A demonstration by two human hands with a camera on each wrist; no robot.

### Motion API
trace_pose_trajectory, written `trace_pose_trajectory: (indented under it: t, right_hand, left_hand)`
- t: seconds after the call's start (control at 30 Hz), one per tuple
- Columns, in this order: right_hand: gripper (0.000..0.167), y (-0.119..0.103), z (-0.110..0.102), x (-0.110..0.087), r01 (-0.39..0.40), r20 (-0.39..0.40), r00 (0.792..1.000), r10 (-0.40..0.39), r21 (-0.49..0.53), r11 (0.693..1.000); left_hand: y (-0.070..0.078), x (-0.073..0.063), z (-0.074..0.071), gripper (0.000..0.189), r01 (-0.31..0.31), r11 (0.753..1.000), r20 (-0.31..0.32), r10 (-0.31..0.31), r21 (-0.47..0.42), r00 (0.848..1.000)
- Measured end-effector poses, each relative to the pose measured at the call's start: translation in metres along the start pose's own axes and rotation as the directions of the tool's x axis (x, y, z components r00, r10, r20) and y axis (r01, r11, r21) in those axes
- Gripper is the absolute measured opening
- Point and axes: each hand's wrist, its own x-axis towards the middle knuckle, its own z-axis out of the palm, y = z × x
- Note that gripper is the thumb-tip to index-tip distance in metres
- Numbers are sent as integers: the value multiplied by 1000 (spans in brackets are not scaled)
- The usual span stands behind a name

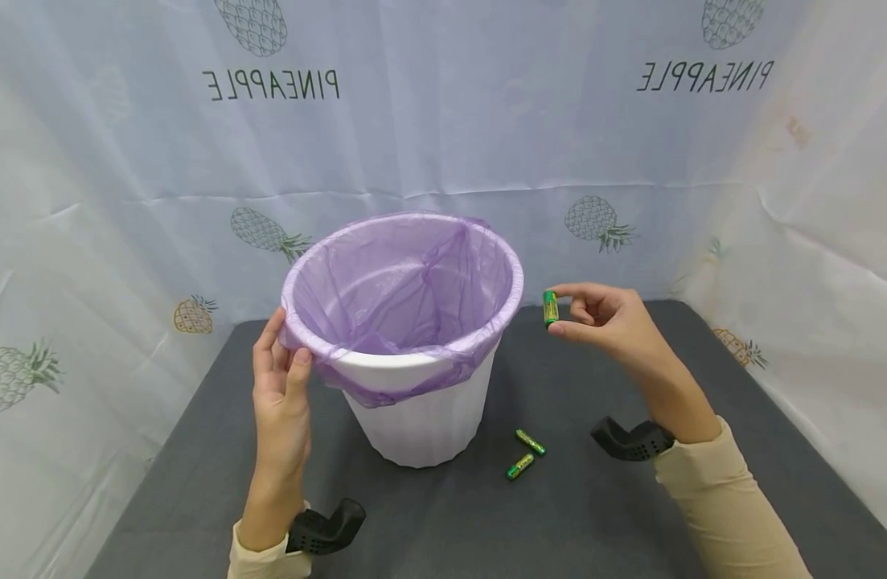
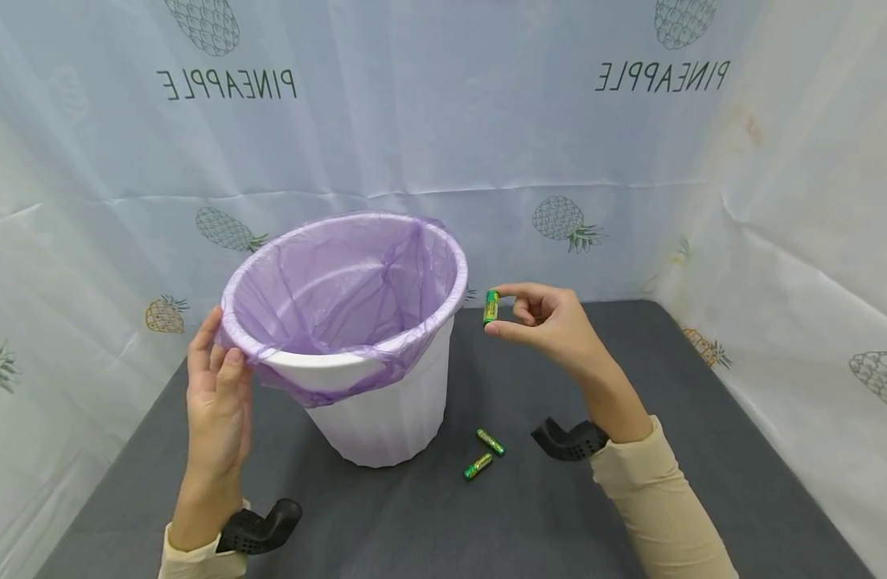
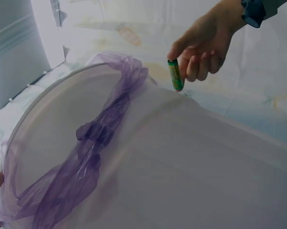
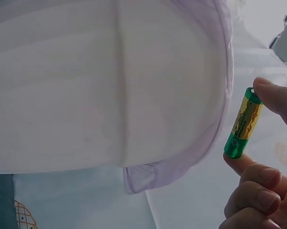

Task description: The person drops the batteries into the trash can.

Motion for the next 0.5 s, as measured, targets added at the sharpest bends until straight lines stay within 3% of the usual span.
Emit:
trace_pose_trajectory:
  t: [0.5]
  right_hand:
    - [34, -14, 9, 13, 52, -28, 998, -50, 68, 996]
  left_hand:
    - [-1, 0, -1, 51, -7, 1000, -6, 7, -24, 1000]
